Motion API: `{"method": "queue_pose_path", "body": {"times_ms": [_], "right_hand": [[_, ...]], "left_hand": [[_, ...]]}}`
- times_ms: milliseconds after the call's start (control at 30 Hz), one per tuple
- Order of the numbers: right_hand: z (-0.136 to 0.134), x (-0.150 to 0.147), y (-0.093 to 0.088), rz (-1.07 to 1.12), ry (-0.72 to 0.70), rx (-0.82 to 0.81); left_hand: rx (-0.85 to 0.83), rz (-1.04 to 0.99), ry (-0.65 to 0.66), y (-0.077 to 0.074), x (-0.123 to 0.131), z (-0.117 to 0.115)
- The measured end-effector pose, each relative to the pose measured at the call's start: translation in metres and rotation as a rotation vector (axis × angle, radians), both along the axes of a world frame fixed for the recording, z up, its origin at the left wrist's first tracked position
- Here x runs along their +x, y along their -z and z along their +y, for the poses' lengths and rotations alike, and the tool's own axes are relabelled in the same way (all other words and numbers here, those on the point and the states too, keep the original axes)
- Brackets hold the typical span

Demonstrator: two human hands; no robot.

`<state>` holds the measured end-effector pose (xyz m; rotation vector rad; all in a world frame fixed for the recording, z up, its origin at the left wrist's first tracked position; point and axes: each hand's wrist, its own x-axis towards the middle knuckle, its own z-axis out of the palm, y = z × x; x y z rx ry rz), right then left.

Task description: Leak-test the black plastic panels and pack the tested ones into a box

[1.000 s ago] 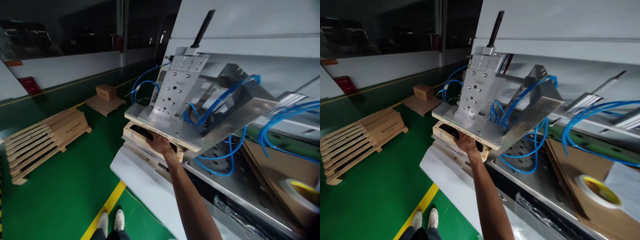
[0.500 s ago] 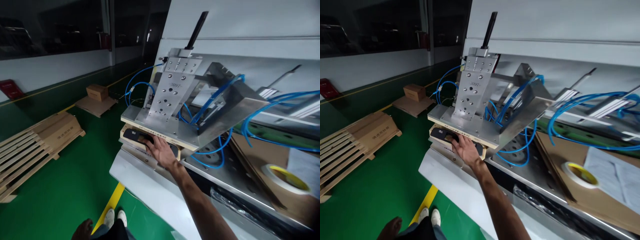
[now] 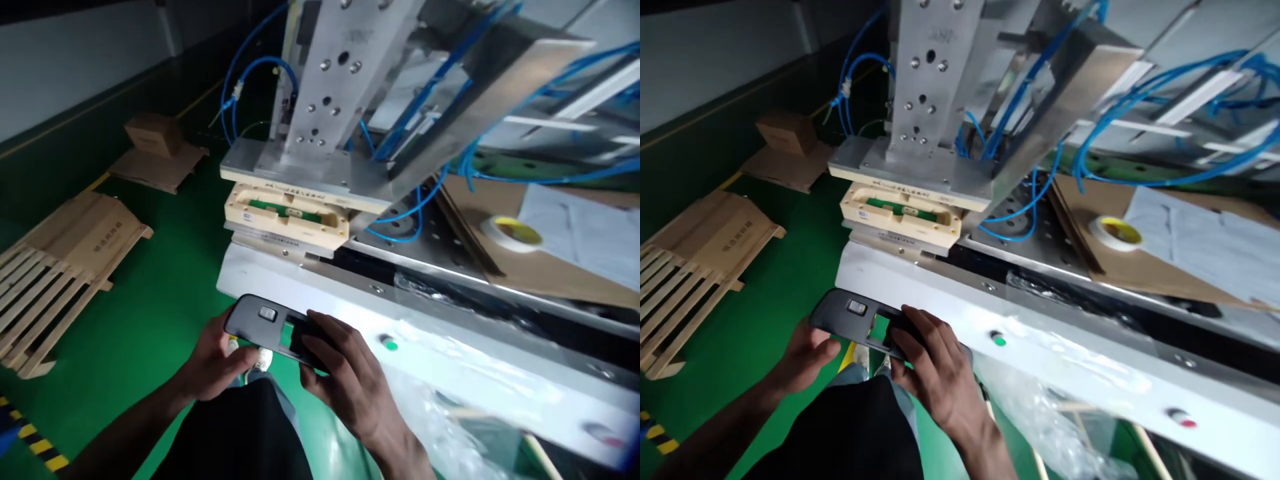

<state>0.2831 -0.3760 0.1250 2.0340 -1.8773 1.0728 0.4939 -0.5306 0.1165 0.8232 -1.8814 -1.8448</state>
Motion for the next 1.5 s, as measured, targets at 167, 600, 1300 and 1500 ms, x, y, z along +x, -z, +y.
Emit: {"method": "queue_pose_path", "body": {"times_ms": [167, 600, 1300, 1500], "right_hand": [[0.057, 0.012, 0.008, -0.077, 0.141, -0.075], [0.218, -0.02, 0.045, -0.085, 0.252, 0.052], [0.26, -0.137, 0.158, -0.07, 0.697, 0.013], [0.26, -0.164, 0.182, -0.021, 0.67, 0.08]], "left_hand": [[0.092, 0.05, 0.109, -0.03, -0.024, 0.038], [-1.036, 0.024, 0.108, 0.007, -0.073, 0.166], [-1.281, -0.059, 0.319, 0.075, -0.26, 0.133], [-1.25, -0.016, 0.445, 0.104, -0.3, 0.14]]}}
